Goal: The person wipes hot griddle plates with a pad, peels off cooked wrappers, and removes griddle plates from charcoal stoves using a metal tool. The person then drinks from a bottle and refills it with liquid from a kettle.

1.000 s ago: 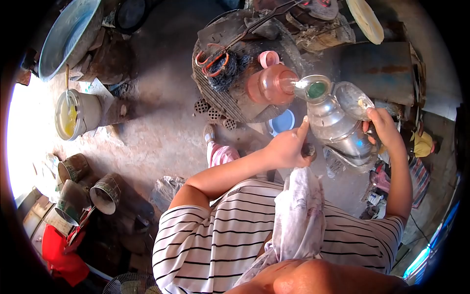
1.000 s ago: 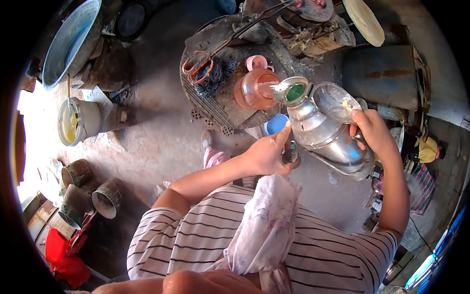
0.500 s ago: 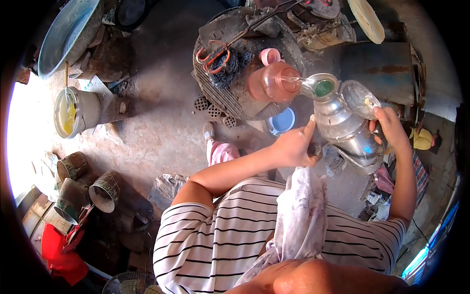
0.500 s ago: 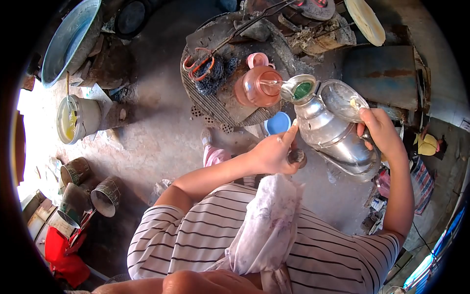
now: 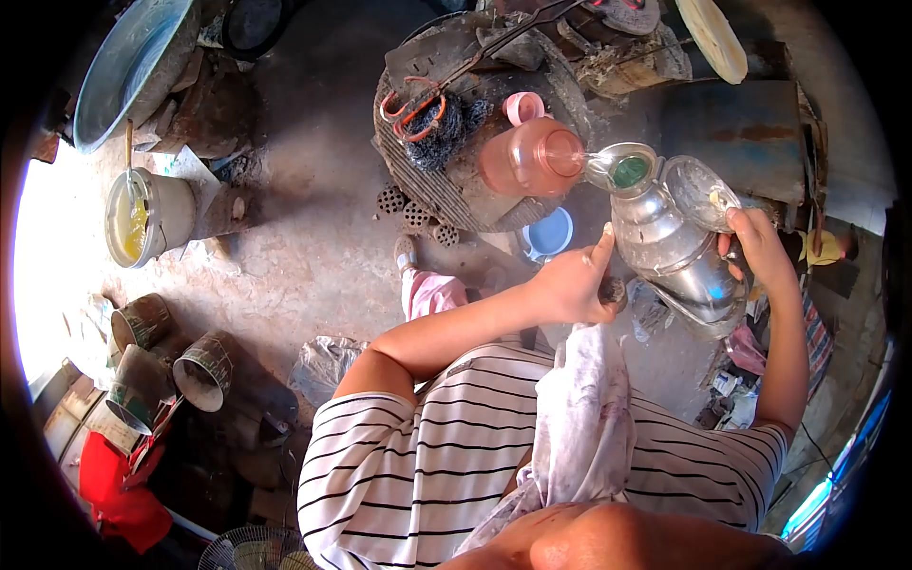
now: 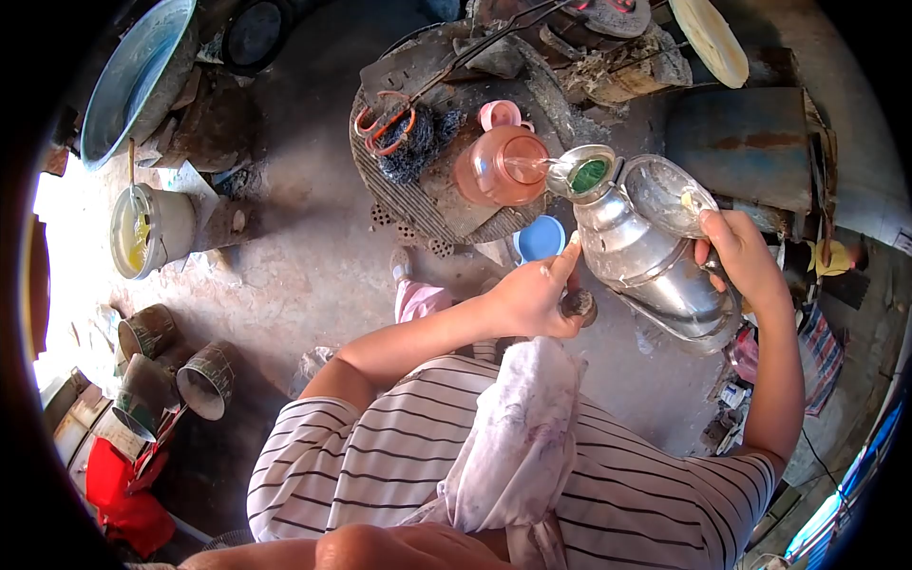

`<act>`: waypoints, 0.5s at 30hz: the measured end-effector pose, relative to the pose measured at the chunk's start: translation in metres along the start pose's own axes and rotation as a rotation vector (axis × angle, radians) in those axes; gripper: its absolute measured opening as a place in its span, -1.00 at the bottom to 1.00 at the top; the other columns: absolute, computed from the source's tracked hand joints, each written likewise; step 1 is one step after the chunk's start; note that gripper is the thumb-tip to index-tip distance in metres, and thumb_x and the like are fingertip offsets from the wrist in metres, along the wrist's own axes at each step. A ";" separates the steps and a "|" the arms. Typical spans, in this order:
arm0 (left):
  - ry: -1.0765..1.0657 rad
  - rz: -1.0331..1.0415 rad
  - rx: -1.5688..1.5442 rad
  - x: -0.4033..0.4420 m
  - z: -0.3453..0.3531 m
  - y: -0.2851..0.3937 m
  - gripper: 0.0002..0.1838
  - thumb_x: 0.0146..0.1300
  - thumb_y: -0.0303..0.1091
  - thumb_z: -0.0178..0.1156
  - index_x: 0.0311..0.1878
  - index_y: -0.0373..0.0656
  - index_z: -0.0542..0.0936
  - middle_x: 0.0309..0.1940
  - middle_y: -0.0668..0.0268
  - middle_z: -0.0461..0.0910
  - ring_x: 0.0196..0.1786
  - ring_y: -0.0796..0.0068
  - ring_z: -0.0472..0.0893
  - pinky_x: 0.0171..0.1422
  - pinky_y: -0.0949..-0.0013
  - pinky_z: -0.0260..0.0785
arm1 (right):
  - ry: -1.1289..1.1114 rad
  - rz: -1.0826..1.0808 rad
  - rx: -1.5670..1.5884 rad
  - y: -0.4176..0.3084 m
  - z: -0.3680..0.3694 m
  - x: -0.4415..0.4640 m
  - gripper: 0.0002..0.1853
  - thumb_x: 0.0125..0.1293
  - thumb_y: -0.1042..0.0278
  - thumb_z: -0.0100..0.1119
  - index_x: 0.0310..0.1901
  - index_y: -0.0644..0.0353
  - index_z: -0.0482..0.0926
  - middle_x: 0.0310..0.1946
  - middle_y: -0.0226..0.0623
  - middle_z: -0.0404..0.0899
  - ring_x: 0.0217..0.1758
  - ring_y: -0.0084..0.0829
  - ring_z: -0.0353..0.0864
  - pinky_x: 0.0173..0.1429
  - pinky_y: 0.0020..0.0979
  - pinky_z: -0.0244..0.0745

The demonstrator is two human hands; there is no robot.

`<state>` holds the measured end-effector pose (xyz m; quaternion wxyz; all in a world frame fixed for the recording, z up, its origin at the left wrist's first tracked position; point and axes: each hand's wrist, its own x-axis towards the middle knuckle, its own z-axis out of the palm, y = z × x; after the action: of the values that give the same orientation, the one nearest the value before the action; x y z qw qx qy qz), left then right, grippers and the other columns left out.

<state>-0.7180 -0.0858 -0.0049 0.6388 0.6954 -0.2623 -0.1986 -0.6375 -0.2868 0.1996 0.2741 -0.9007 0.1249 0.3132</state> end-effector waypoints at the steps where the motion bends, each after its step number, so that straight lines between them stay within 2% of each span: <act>1: -0.002 0.000 -0.004 0.000 0.000 0.000 0.00 -0.12 -0.20 0.33 0.29 -0.61 0.07 -0.28 -0.02 0.56 -0.27 0.02 0.60 -0.15 0.22 0.47 | 0.000 0.004 -0.001 -0.001 0.000 0.000 -0.51 0.39 0.02 -0.14 -0.51 0.32 0.41 -0.62 -0.33 0.42 -0.78 -0.57 0.30 -0.68 -0.50 0.19; 15: -0.004 0.017 -0.004 0.000 0.006 -0.005 -0.01 -0.09 -0.21 0.32 0.29 -0.63 0.06 -0.28 0.00 0.55 -0.27 0.03 0.60 -0.15 0.23 0.46 | -0.002 0.004 -0.032 0.001 0.001 0.000 -0.49 0.40 0.00 -0.14 -0.54 0.31 0.41 -0.64 -0.34 0.41 -0.77 -0.57 0.30 -0.67 -0.51 0.18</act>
<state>-0.7212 -0.0899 -0.0108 0.6415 0.6913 -0.2692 -0.1953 -0.6386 -0.2869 0.1989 0.2593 -0.9043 0.1214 0.3167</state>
